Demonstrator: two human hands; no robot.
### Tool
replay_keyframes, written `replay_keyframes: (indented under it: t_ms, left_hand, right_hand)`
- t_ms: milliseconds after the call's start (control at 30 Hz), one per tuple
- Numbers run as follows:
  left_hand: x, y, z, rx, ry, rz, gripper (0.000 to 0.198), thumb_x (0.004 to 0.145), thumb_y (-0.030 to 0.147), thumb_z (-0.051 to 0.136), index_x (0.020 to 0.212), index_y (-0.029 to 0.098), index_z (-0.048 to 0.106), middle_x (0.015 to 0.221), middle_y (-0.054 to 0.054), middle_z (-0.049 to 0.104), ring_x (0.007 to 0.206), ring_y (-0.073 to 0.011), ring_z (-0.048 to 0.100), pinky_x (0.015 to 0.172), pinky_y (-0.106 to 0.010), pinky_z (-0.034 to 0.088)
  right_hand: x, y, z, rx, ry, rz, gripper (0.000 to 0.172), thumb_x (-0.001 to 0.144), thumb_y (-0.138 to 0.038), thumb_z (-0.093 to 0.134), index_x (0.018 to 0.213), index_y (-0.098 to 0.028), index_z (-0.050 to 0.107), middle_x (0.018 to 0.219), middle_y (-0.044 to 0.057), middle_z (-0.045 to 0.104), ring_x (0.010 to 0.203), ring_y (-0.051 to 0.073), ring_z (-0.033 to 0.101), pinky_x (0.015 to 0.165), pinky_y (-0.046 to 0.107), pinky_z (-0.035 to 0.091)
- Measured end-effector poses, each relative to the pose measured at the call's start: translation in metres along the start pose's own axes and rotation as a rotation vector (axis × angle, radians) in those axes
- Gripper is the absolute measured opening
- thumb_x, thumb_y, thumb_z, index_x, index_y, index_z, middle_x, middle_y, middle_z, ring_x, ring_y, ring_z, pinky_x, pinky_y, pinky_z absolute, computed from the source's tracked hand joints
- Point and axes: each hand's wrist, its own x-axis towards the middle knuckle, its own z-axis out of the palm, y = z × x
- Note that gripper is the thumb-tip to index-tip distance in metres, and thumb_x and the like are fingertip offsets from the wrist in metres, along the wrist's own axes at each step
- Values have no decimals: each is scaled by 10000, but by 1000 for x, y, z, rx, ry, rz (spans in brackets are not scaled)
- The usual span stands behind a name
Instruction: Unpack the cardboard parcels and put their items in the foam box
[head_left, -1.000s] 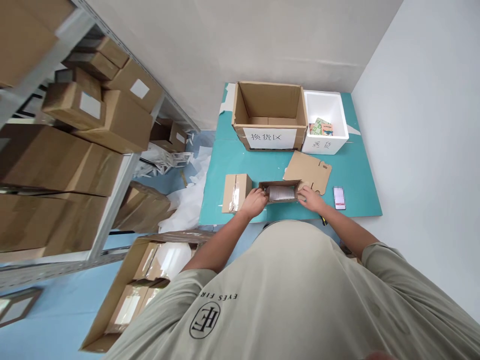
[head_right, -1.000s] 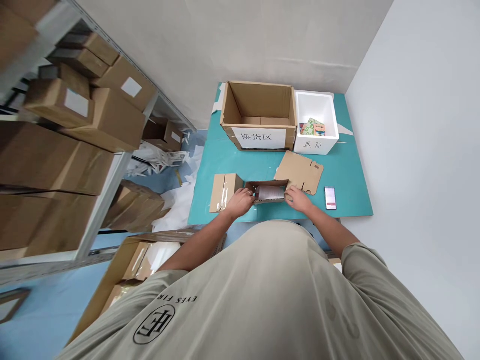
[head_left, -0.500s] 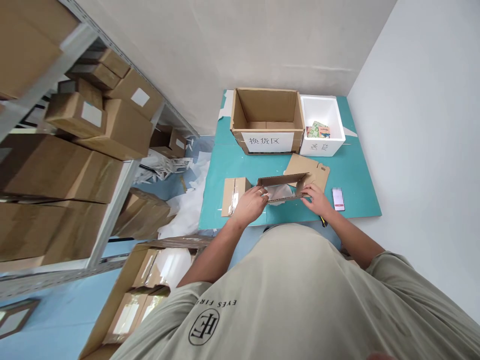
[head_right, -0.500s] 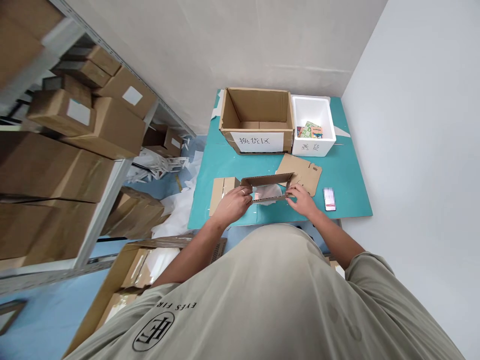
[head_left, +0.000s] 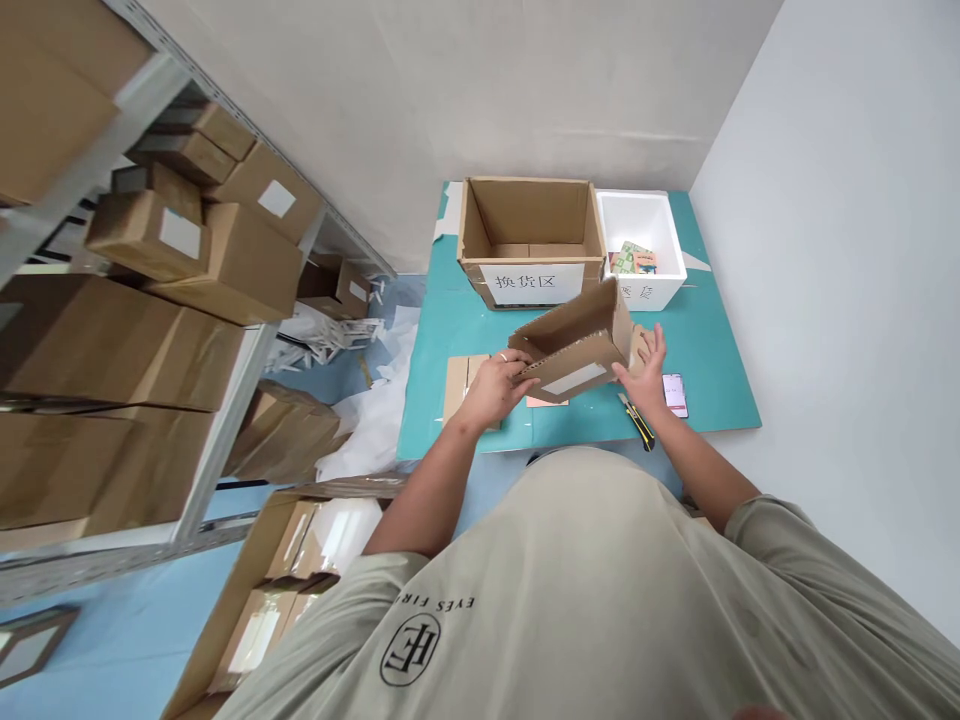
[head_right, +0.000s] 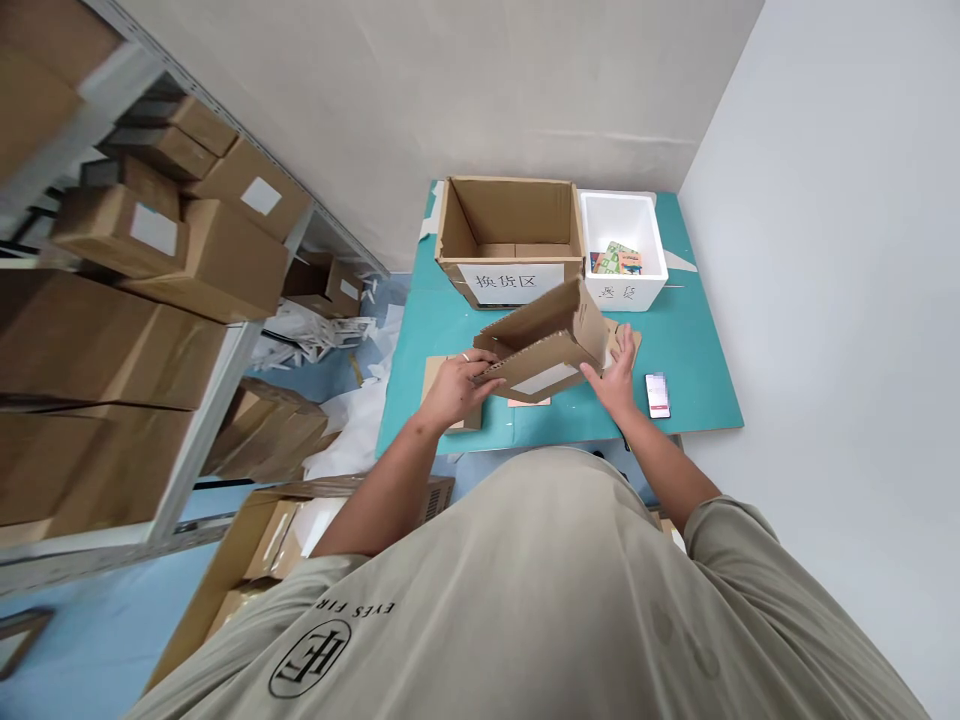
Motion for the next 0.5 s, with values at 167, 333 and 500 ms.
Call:
replay_keyframes:
  t_ms: [167,333,500]
  left_hand:
    - [15,-14,11,-215,160,-197,378,911,516,886,752,201,749,842,-67,751,936,-283,755,872,-385,647]
    - [37,-30,46,-604,203,-338,518,741,619,981,927,173,793,963,-73,816,948,-289,772,810,-383,650]
    - [53,-50,93,-814,291,-478,718,637,567,1056,1157,214,708,1107,-81,857,1028,-268,813,939,-407,681]
  right_hand:
    - [2,34,17,259,27,336,1174,856,-645,934,1787,-296,310,1885,193,402,1727,320,472,1399,626,425]
    - [-6,40,31,516,-47,509,860,817,-678,968,1507,-301,619,1593,115,756,1479,289,736,1272,560,609]
    - [3,51,31,499,60,497,719,852,-697,922,1372,-274,662,1396,101,851,1270,281,838,1118,501,716]
